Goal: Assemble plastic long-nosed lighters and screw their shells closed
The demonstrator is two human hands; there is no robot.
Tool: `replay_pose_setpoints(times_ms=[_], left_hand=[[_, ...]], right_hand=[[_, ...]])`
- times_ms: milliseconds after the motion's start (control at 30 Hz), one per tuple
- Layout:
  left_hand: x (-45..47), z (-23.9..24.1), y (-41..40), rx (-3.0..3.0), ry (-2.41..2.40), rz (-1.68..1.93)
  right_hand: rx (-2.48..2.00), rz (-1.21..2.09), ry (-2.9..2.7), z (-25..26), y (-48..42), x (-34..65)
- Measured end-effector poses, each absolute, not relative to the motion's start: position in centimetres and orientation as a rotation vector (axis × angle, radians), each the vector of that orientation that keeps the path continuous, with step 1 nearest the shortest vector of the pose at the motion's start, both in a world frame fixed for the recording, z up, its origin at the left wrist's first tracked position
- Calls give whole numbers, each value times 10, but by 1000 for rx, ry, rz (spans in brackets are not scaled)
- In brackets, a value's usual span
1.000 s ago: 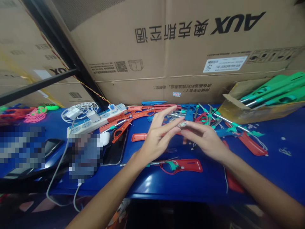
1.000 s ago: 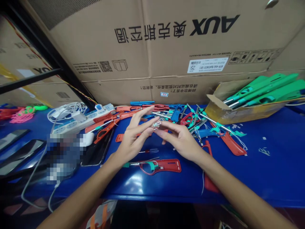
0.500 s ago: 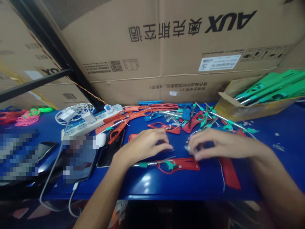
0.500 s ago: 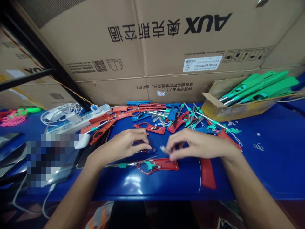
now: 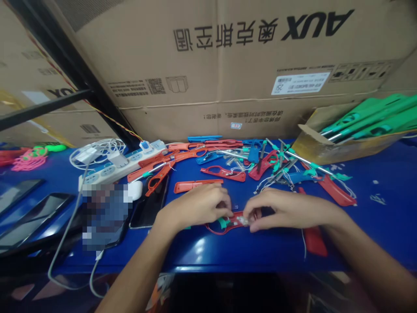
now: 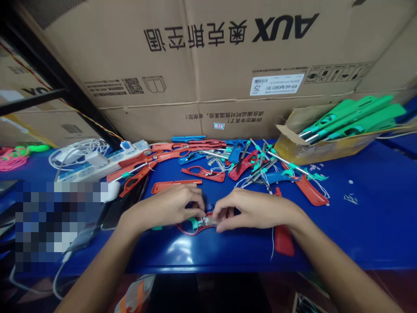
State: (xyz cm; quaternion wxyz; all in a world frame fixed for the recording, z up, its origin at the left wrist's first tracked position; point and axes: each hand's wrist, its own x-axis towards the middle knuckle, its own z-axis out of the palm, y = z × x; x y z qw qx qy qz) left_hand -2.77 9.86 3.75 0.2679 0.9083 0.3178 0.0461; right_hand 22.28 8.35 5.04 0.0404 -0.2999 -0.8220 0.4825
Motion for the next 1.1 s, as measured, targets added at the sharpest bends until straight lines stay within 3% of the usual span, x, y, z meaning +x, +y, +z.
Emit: replay_pose_setpoints(times_ms=[500, 1100], left_hand=[[-39, -13, 18, 2316, 1396, 970], [-35, -19, -5, 2322, 1582, 1233]], right_hand=[[-903, 1191, -2484, 31, 77, 205], [-913, 998, -2537, 19, 74, 191]])
